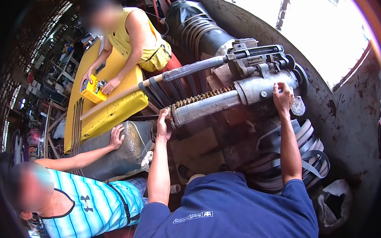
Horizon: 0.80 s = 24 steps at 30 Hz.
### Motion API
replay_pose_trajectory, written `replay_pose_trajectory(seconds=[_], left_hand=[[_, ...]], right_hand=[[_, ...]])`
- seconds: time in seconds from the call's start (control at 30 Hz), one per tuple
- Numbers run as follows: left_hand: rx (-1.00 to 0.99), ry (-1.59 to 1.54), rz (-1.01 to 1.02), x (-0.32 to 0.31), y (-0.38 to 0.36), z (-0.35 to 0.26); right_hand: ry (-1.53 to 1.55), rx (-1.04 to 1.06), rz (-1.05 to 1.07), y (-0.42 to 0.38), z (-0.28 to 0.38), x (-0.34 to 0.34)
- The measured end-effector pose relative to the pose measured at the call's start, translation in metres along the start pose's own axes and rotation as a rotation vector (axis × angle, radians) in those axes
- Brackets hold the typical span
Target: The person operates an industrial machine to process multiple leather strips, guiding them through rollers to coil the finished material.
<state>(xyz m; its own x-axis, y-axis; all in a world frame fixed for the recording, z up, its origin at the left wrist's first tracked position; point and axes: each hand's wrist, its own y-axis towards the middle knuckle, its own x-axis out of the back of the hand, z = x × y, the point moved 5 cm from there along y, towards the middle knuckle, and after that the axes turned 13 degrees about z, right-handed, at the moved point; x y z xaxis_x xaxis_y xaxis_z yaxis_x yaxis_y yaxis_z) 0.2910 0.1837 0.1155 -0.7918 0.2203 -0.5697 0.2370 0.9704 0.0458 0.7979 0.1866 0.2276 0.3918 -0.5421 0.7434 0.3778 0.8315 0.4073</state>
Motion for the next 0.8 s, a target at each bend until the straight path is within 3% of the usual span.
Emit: replay_pose_trajectory(seconds=[0.3,0.63,0.8], left_hand=[[-0.048,-0.066,0.058,0.001,-0.001,0.001],[-0.145,0.303,-0.247,0.000,-0.002,0.004],[-0.109,0.353,-0.161,0.017,0.005,0.011]], right_hand=[[-0.001,-0.003,0.002,0.000,0.001,0.001],[-0.026,0.021,0.015,0.001,0.005,0.001],[-0.056,0.039,0.028,-0.001,0.007,0.000]])
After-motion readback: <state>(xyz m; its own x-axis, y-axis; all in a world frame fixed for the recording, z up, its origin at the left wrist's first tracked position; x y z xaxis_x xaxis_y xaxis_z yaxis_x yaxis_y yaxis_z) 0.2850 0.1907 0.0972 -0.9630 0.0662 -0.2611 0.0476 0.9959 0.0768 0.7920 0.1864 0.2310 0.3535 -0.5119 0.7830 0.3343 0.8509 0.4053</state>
